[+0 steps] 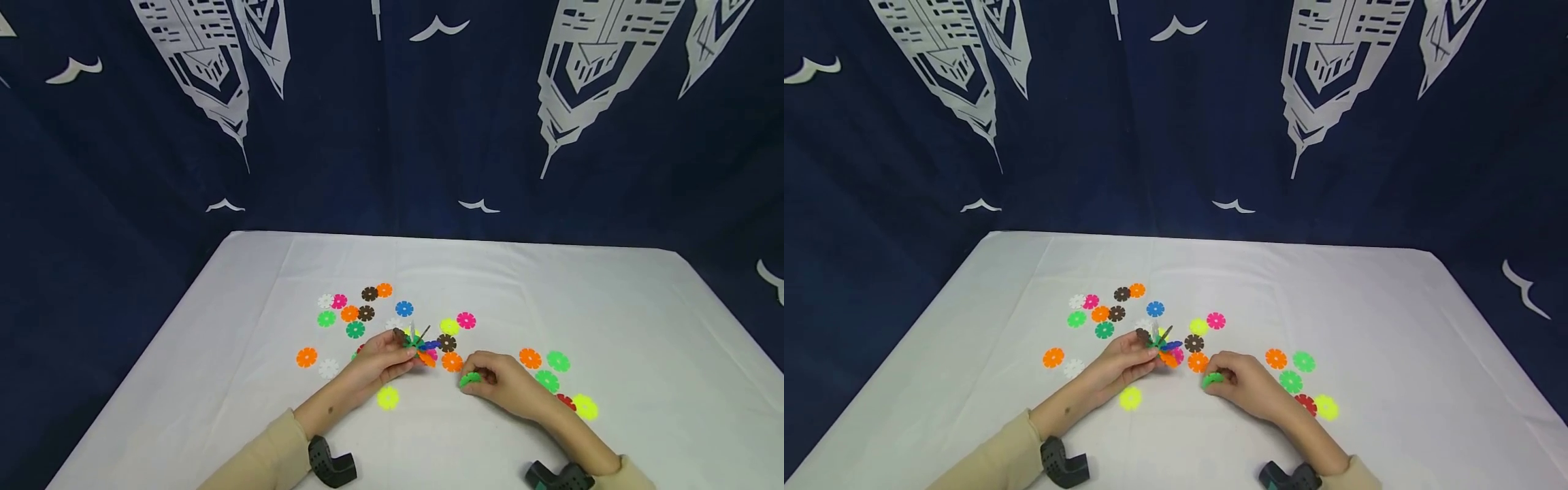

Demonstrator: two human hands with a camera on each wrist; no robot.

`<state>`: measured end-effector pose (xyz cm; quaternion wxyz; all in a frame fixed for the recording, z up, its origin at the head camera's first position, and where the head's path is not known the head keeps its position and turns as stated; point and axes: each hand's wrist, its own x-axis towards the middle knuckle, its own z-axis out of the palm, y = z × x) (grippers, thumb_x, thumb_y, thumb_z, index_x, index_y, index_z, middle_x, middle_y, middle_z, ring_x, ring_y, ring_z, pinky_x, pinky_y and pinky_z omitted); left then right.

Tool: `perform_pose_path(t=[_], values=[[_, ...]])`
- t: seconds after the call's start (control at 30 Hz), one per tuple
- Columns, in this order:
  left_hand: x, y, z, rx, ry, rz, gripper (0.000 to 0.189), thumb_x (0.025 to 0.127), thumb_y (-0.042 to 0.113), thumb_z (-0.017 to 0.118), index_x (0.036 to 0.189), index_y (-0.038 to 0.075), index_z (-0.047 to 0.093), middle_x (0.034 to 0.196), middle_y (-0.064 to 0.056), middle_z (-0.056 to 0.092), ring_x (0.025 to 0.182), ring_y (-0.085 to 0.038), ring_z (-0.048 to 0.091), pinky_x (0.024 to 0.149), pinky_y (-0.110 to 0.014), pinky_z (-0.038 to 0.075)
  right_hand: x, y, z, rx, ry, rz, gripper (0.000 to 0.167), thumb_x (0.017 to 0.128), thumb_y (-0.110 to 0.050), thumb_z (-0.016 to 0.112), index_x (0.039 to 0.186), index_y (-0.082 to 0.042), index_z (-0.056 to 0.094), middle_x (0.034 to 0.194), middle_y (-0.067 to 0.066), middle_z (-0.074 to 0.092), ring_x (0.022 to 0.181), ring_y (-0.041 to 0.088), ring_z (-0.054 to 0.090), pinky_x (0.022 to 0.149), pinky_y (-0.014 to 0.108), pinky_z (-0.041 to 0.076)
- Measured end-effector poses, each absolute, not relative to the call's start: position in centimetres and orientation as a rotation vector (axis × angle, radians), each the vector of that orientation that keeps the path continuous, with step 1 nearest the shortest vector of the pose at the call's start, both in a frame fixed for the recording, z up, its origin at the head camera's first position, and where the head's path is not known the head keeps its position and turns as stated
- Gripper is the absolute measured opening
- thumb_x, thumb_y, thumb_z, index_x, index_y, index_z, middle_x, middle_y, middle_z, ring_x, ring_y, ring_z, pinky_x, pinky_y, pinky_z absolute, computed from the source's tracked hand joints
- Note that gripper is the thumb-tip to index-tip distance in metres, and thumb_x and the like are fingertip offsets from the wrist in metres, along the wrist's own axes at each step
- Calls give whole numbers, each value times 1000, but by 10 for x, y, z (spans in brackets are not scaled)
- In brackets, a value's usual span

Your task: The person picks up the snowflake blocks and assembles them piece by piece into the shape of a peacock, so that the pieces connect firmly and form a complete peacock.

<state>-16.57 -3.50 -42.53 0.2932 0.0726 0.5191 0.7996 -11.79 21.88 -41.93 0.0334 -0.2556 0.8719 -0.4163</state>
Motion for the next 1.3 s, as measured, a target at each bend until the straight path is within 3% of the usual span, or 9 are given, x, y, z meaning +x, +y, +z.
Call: perform_pose_path(t=[0.2,0.43,0.6,0.7,0.93,1.1,1.17,1.3], values=[[-161,-36,-427,171,1327,2158,22,88,-7,57,105,0,45,92,-11,61,84,-20,64,84,-30,49,-117,220,-423,-642,2597,-1445,7,83,-10,71,89,-12,67,66,-5,54,57,11,51,53,23,46],[-161,-36,-428,186,1381,2131,60,89,-9,56,142,1,30,88,-8,60,84,-18,64,83,-31,50,-120,220,-425,-568,2315,-1700,17,90,4,57,106,10,61,80,11,65,68,21,64,67,31,55],[-161,-34,-429,217,1405,2116,43,88,-8,58,129,-6,43,88,-7,63,86,-19,64,84,-34,49,-119,217,-423,-491,2145,-1894,17,92,1,56,104,13,51,84,20,66,78,27,67,71,35,54],[-161,-32,-430,203,1385,2154,33,87,-9,59,118,-3,48,91,-9,62,85,-20,64,84,-33,49,-117,213,-420,-357,2018,-2028,17,94,-6,56,101,7,48,89,17,65,85,29,66,76,35,53],[-160,-29,-429,200,1423,2175,26,86,-7,62,105,1,47,96,-14,58,88,-26,66,80,-31,51,-109,201,-417,-280,1658,-2288,6,98,-6,47,102,-2,49,118,16,57,102,31,60,90,38,45],[-158,-27,-425,222,1475,2168,25,82,-10,65,94,3,47,92,-12,54,84,-22,66,80,-33,51,-107,190,-416,-324,1575,-2395,6,98,-3,45,103,-2,49,108,12,62,101,25,62,90,36,45],[-158,-26,-425,234,1495,2159,29,81,-9,66,100,2,47,95,-13,54,84,-22,66,80,-34,51,-107,187,-416,-322,1601,-2412,6,97,-2,46,103,-2,49,101,8,64,98,22,63,89,35,46],[-158,-28,-423,278,1529,2107,59,82,-4,69,133,4,41,105,-17,51,88,-23,62,81,-35,51,-108,185,-414,-303,1678,-2403,7,97,-3,48,103,-1,48,96,6,64,92,19,63,87,33,47]])
